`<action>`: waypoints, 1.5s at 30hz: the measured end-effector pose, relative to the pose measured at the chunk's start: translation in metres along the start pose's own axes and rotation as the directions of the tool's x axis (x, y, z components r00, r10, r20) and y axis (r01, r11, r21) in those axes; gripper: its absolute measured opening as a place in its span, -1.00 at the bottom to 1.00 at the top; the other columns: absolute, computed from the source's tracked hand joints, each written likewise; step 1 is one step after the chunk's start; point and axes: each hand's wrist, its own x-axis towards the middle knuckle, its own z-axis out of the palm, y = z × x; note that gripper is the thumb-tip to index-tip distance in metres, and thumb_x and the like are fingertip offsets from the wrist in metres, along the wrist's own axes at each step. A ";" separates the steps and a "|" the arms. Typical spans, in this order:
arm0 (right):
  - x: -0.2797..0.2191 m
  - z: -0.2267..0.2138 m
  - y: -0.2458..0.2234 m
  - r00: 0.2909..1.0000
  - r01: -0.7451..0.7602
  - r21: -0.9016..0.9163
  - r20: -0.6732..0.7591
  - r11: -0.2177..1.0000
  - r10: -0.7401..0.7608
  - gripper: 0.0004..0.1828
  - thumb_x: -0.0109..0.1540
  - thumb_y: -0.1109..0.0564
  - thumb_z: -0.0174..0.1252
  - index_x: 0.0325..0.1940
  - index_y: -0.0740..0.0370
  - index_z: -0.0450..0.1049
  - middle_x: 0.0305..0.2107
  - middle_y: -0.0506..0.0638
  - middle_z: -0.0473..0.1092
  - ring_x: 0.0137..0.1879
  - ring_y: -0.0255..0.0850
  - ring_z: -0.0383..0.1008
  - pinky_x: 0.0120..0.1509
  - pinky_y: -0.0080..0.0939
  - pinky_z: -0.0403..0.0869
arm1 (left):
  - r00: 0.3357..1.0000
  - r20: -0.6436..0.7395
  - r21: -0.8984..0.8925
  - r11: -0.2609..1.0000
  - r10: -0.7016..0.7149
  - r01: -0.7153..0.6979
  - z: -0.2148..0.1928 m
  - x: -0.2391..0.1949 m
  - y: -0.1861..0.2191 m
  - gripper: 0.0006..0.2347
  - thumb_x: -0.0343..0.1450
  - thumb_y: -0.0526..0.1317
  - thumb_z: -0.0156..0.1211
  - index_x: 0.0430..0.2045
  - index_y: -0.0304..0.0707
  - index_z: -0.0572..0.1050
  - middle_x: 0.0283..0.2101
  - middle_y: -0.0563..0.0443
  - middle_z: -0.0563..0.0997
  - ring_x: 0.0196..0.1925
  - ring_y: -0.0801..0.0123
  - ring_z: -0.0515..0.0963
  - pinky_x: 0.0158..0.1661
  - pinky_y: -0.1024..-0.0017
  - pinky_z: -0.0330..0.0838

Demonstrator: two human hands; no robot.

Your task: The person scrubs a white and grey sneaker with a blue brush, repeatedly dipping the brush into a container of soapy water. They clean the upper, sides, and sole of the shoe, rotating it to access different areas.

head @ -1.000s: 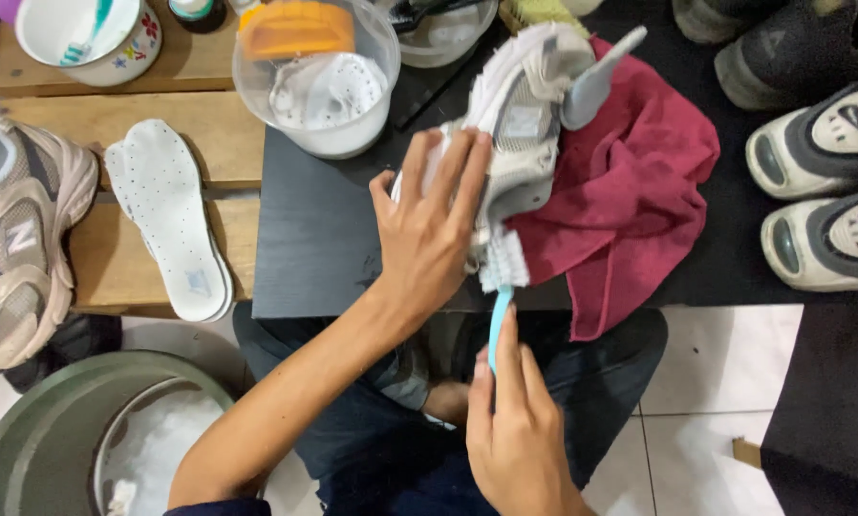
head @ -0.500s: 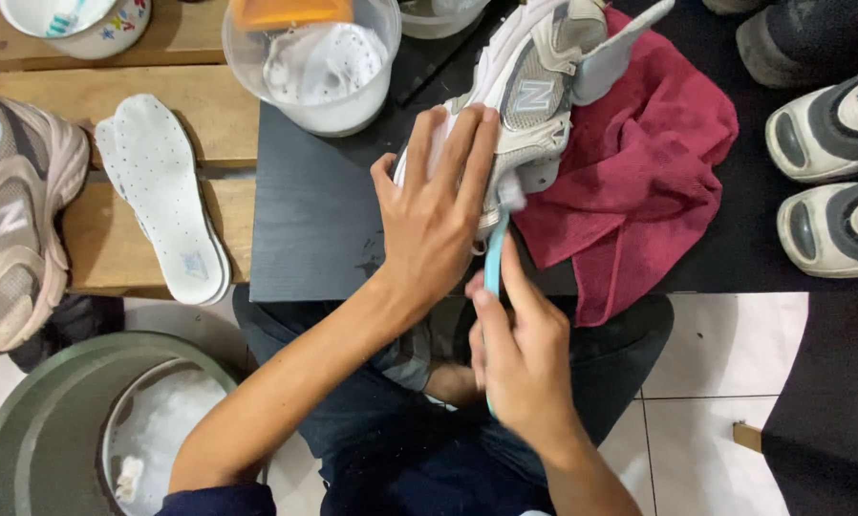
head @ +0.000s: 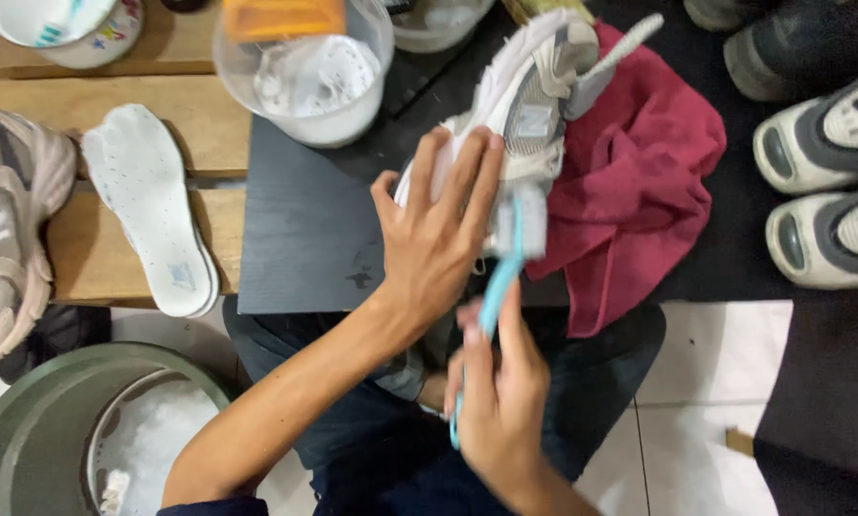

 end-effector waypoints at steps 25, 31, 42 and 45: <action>-0.003 -0.013 0.014 0.883 0.456 -0.424 0.107 0.783 -0.457 -0.46 0.41 0.23 -0.11 0.43 0.60 0.08 -0.11 0.26 0.46 -0.03 0.03 0.55 0.18 -0.06 0.49 | 0.984 0.162 -0.143 0.985 -0.077 0.101 -0.005 -0.001 -0.008 -0.38 0.27 -0.44 0.12 0.33 -0.23 0.29 0.36 0.05 0.41 0.35 0.04 0.43 -0.12 0.01 0.34; 0.001 -0.013 0.009 0.897 0.431 -0.414 0.101 0.802 -0.430 -0.45 0.41 0.22 -0.14 0.47 0.54 0.07 -0.15 0.18 0.44 -0.04 -0.02 0.52 0.18 -0.08 0.47 | 0.983 0.170 -0.159 0.983 -0.066 0.093 -0.010 -0.001 -0.012 -0.46 0.37 -0.36 0.06 0.34 -0.26 0.28 0.36 0.03 0.40 0.36 0.03 0.42 -0.13 0.01 0.34; 0.000 -0.023 0.018 0.892 0.444 -0.396 0.106 0.804 -0.440 -0.47 0.40 0.21 -0.10 0.43 0.52 0.15 -0.23 0.09 0.44 -0.13 -0.12 0.54 0.11 -0.16 0.50 | 0.970 0.234 -0.203 0.972 -0.070 0.119 -0.009 0.001 -0.013 -0.29 0.23 -0.39 0.28 0.38 -0.28 0.20 0.39 -0.02 0.32 0.36 -0.01 0.37 -0.14 -0.02 0.34; 0.015 -0.027 0.024 0.920 0.387 -0.387 0.105 0.837 -0.377 -0.45 0.38 0.18 -0.09 0.44 0.50 0.17 -0.16 0.13 0.52 -0.08 -0.05 0.58 0.15 -0.09 0.48 | 0.986 0.153 -0.217 0.971 -0.067 0.100 -0.010 -0.001 -0.007 -0.57 0.48 -0.36 -0.03 0.31 -0.26 0.31 0.33 0.00 0.44 0.33 0.01 0.44 -0.14 0.04 0.28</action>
